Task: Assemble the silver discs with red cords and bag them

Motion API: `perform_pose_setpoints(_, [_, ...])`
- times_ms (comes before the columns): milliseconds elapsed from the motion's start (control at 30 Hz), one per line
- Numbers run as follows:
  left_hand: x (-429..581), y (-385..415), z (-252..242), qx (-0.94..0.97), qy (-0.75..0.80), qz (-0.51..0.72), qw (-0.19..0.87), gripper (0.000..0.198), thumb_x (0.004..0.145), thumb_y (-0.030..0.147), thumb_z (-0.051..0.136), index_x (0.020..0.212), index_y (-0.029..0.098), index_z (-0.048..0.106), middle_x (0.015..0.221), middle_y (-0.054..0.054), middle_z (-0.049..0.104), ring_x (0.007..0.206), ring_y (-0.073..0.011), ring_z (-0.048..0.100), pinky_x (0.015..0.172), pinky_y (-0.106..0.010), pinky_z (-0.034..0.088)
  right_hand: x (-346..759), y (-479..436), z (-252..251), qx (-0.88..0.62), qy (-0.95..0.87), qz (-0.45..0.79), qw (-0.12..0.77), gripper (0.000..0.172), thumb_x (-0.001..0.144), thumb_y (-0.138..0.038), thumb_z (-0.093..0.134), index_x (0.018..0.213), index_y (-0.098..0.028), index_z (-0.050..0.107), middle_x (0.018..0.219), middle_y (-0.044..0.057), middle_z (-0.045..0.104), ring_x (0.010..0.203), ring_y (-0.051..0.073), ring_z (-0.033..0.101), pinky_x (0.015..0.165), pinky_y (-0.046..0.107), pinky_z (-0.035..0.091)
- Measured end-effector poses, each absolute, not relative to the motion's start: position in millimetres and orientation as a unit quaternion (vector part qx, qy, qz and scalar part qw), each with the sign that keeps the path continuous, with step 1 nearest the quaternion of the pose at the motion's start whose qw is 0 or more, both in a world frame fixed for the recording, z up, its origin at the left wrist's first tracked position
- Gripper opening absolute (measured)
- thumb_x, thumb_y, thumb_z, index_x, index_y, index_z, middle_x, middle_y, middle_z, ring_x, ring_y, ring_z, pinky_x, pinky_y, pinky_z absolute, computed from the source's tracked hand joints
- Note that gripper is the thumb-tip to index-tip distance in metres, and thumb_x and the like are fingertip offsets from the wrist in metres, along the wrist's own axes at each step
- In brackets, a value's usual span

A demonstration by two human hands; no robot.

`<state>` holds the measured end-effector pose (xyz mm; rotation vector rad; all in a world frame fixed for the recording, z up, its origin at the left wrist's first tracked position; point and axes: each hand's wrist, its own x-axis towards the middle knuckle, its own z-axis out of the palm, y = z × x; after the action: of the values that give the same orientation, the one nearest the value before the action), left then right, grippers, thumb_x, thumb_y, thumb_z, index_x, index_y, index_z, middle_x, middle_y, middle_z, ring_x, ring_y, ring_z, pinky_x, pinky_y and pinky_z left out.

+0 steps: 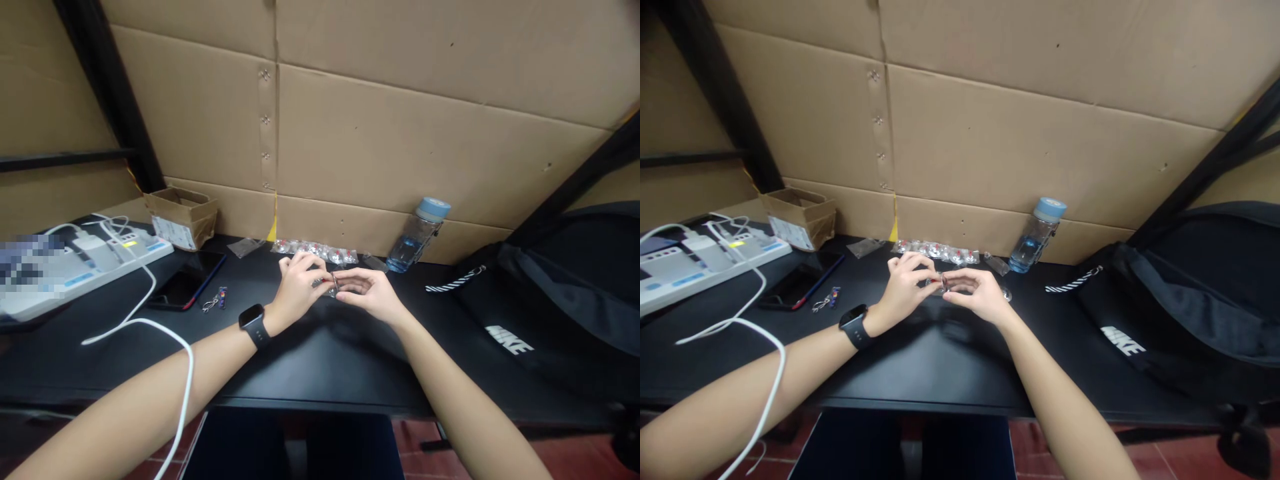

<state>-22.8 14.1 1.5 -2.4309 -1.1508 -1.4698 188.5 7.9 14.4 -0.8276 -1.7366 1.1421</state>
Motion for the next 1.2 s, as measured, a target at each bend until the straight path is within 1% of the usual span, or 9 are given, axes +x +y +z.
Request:
perform_pose_setpoints(100, [-23.5,13.3,4.9,-0.783,-0.386,-0.487,0.021,0.01,0.085,0.034,0.078,0.078,0.028,0.076,0.095,0.0,0.071,0.106,-0.0235,0.056,0.086,-0.041,0.026,185.8,9.6,11.0,-0.33,-0.675,0.478,0.455,0.047,0.064,-0.024,0.091,0.108,-0.02,0.076,0.109,0.008,0.077,0.096,0.024,0.075,0.096,0.042,0.06])
perform_pose_setpoints(200, [-23.5,12.2,7.5,-0.788,-0.384,-0.481,0.005,0.008,0.085,0.033,0.077,0.079,0.028,0.077,0.097,0.0,0.07,0.107,-0.0229,0.056,0.087,-0.041,0.027,183.5,10.0,9.1,-0.334,-0.654,0.484,0.477,0.047,0.063,-0.025,0.091,0.107,-0.02,0.075,0.108,0.008,0.077,0.095,0.023,0.075,0.095,0.042,0.06])
perform_pose_setpoints(400, [-22.4,10.5,9.0,-0.804,-0.378,-0.459,-0.022,0.01,0.093,0.03,0.068,0.088,0.028,0.076,0.103,-0.002,0.069,0.106,-0.0222,0.055,0.086,-0.039,0.029,181.4,9.2,10.8,-0.34,-0.641,0.472,0.501,0.048,0.06,-0.027,0.093,0.104,-0.02,0.075,0.108,0.008,0.077,0.095,0.024,0.075,0.095,0.043,0.06])
perform_pose_setpoints(633, [-18.9,7.6,8.0,-0.794,-0.404,-0.454,0.0,0.012,0.097,0.029,0.061,0.092,0.025,0.072,0.108,-0.005,0.067,0.106,-0.0232,0.055,0.085,-0.04,0.028,178.6,8.2,11.9,-0.339,-0.645,0.455,0.512,0.049,0.06,-0.027,0.093,0.105,-0.02,0.075,0.109,0.008,0.077,0.097,0.025,0.074,0.093,0.042,0.061])
perform_pose_setpoints(800, [-17.4,7.2,6.3,-0.793,-0.413,-0.448,0.005,0.01,0.097,0.028,0.06,0.095,0.024,0.069,0.11,-0.004,0.065,0.107,-0.023,0.055,0.084,-0.039,0.028,175.3,8.5,9.3,-0.332,-0.639,0.455,0.524,0.047,0.062,-0.025,0.092,0.105,-0.02,0.074,0.109,0.008,0.077,0.098,0.024,0.074,0.092,0.039,0.061])
perform_pose_setpoints(933, [-17.2,6.5,5.8,-0.79,-0.421,-0.446,0.004,0.01,0.097,0.024,0.058,0.096,0.023,0.068,0.111,-0.006,0.065,0.108,-0.0236,0.055,0.083,-0.039,0.028,172.6,8.4,8.2,-0.335,-0.644,0.451,0.52,0.047,0.062,-0.026,0.092,0.104,-0.019,0.074,0.107,0.009,0.077,0.099,0.025,0.074,0.089,0.039,0.061])
perform_pose_setpoints(1067, [-16.2,4.6,7.0,-0.783,-0.423,-0.456,-0.005,0.01,0.096,0.025,0.059,0.095,0.023,0.069,0.109,-0.005,0.066,0.108,-0.0234,0.056,0.083,-0.039,0.029,170.0,9.3,4.4,-0.351,-0.624,0.454,0.53,0.048,0.059,-0.029,0.093,0.102,-0.019,0.073,0.1,0.008,0.078,0.094,0.025,0.075,0.088,0.041,0.062])
perform_pose_setpoints(1200, [-15.8,4.1,8.5,-0.778,-0.425,-0.461,-0.027,0.008,0.095,0.026,0.061,0.095,0.024,0.069,0.109,-0.004,0.068,0.107,-0.0225,0.058,0.084,-0.038,0.029,167.9,9.8,1.9,-0.353,-0.609,0.457,0.544,0.047,0.059,-0.029,0.093,0.1,-0.019,0.073,0.1,0.008,0.078,0.094,0.025,0.075,0.089,0.041,0.062])
